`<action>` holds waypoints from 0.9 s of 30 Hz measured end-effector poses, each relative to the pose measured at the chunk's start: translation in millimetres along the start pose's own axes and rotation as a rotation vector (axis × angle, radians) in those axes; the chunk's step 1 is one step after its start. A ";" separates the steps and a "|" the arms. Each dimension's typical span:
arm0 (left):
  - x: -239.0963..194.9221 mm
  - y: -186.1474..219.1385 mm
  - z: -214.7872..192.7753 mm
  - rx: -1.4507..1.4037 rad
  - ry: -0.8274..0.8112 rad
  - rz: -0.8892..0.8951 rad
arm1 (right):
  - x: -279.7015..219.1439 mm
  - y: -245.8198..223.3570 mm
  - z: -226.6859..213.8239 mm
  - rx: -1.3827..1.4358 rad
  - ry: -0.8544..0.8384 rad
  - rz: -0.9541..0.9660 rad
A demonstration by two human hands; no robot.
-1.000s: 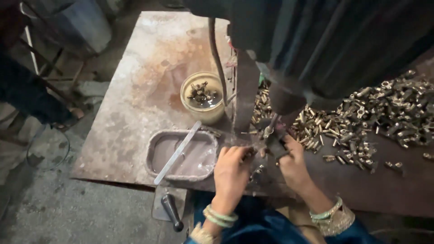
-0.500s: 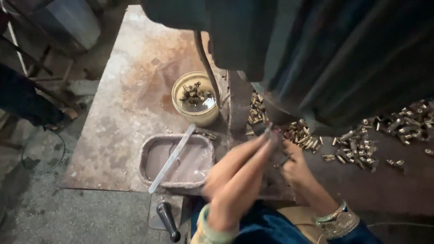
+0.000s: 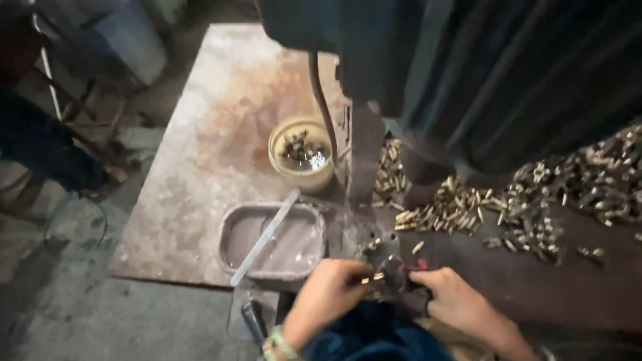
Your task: The person picks small brass fittings one at a time from a pile on the workbench, holds each under a bench drill press to drill it, dips the drilled fitting into a cup of liquid, and places it in a tray, repeating the cycle continuously.
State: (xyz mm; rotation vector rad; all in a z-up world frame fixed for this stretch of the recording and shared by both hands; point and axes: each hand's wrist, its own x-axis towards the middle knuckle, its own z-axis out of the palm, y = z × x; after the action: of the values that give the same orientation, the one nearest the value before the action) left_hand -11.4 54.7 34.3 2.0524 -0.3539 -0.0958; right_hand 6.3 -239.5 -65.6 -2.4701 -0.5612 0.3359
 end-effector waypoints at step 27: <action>35.8 56.4 24.2 -0.313 0.627 -0.076 | 95.6 71.7 27.6 0.843 0.488 -0.210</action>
State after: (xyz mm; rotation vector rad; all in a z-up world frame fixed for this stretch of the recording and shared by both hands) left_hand 5.8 -1.4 74.4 1.6788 0.1250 0.4156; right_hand 103.3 -235.4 -140.5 -1.5755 -0.3568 -0.1128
